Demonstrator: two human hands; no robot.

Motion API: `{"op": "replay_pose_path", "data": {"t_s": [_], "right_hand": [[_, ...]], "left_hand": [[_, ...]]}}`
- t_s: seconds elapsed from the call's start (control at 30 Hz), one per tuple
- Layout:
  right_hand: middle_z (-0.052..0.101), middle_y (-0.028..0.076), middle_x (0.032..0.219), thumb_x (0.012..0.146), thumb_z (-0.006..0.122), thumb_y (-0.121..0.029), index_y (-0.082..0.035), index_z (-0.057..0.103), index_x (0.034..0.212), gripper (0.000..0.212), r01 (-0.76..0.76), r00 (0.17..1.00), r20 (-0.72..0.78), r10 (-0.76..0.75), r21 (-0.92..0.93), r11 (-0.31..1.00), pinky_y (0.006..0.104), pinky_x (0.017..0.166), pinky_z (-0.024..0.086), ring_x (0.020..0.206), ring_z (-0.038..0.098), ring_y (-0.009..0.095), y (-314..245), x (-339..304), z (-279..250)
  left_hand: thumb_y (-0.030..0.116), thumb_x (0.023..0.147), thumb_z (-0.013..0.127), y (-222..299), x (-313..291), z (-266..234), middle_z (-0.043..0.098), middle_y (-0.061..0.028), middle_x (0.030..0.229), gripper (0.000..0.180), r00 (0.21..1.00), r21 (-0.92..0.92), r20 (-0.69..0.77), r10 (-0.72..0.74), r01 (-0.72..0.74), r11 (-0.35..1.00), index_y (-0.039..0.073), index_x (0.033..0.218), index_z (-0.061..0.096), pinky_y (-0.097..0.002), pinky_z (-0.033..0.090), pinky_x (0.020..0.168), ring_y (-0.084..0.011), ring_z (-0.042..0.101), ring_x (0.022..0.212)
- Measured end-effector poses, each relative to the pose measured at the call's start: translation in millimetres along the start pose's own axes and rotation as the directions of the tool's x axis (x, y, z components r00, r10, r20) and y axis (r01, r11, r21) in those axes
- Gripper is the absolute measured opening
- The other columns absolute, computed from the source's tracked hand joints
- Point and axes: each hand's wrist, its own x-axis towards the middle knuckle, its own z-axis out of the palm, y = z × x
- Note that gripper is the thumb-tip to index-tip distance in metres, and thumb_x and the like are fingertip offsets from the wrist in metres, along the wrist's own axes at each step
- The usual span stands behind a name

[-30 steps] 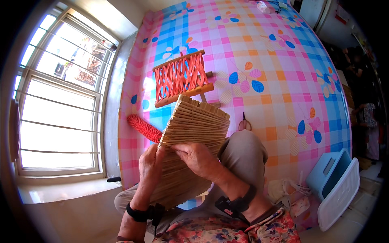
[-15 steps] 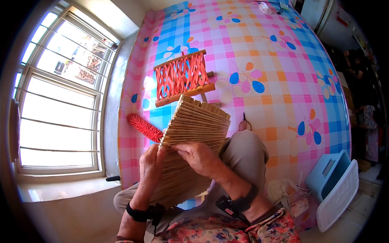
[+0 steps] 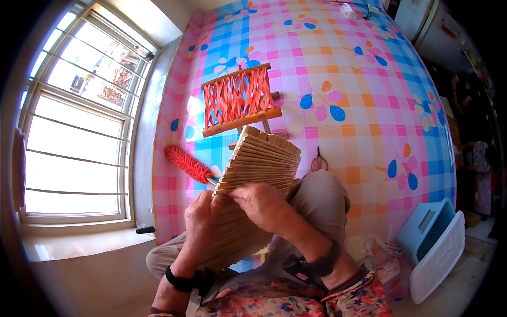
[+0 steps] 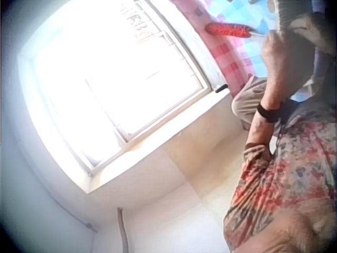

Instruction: The person binds together a series of bamboo sticks using white thread and a small tool, periodically checking the tension and trimming the thread with scissors.

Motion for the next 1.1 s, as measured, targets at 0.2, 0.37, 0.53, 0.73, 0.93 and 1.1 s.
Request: {"op": "replay_pose_path", "data": {"t_s": [0.2,0.37,0.53,0.73,0.93,1.1], "right_hand": [[0.062,0.022,0.089,0.085,0.054,-0.006,0.001,0.063,0.098,0.017,-0.039,0.999,-0.020,0.035,-0.210,0.977,0.0405,0.072,0.049,0.084,0.060,0.038,-28,-25,-10],[0.062,0.020,0.088,0.086,0.055,-0.002,0.003,0.061,0.100,0.016,-0.067,0.996,-0.081,0.047,-0.270,0.960,0.0355,0.070,0.049,0.079,0.062,0.033,-30,-50,-15],[0.062,0.019,0.086,0.085,0.059,-0.004,0.002,0.063,0.098,0.015,-0.220,0.975,-0.027,0.219,-0.123,0.968,0.0355,0.071,0.049,0.081,0.062,0.033,-40,-79,-38],[0.063,0.016,0.090,0.084,0.062,-0.004,0.000,0.064,0.101,0.018,-0.199,0.980,-0.033,0.198,-0.271,0.942,0.0339,0.073,0.049,0.084,0.063,0.030,-45,-115,-52],[0.061,0.017,0.094,0.083,0.062,-0.003,-0.001,0.064,0.101,0.018,-0.146,0.986,-0.001,0.165,-0.476,0.867,0.0350,0.073,0.049,0.083,0.061,0.032,-49,-115,-57],[0.060,0.017,0.094,0.081,0.063,0.001,0.002,0.062,0.099,0.018,-0.192,0.981,-0.083,0.174,-0.368,0.910,0.0362,0.073,0.049,0.085,0.061,0.034,-43,-110,-49]], "left_hand": [[0.018,0.080,0.066,24,-15,9,0.052,-0.0089,0.067,0.022,0.983,0.138,-0.059,0.171,-0.162,0.977,0.007,0.073,0.050,-0.0394,0.044,0.054,-0.0276,0.056,0.062],[0.018,0.077,0.069,37,-29,19,0.050,-0.0100,0.066,0.024,0.975,0.060,-0.059,0.214,-0.211,0.976,0.006,0.074,0.048,-0.0388,0.044,0.053,-0.0274,0.054,0.061],[0.018,0.073,0.071,62,-47,22,0.052,-0.0083,0.070,0.025,0.947,0.030,0.032,0.319,-0.320,0.947,0.006,0.077,0.050,-0.0363,0.045,0.056,-0.0258,0.055,0.065],[0.018,0.071,0.072,74,-68,15,0.053,-0.0110,0.074,0.029,0.961,-0.144,0.079,0.265,-0.252,0.957,0.004,0.083,0.050,-0.0399,0.046,0.062,-0.0292,0.056,0.071],[0.017,0.073,0.071,65,-77,18,0.052,-0.0112,0.077,0.027,0.933,-0.109,0.205,0.295,-0.278,0.954,0.004,0.083,0.050,-0.0400,0.046,0.062,-0.0297,0.055,0.073],[0.016,0.071,0.069,67,-68,19,0.050,-0.0099,0.074,0.025,0.936,-0.204,0.118,0.333,-0.305,0.930,0.004,0.080,0.050,-0.0376,0.045,0.060,-0.0266,0.053,0.069]]}}
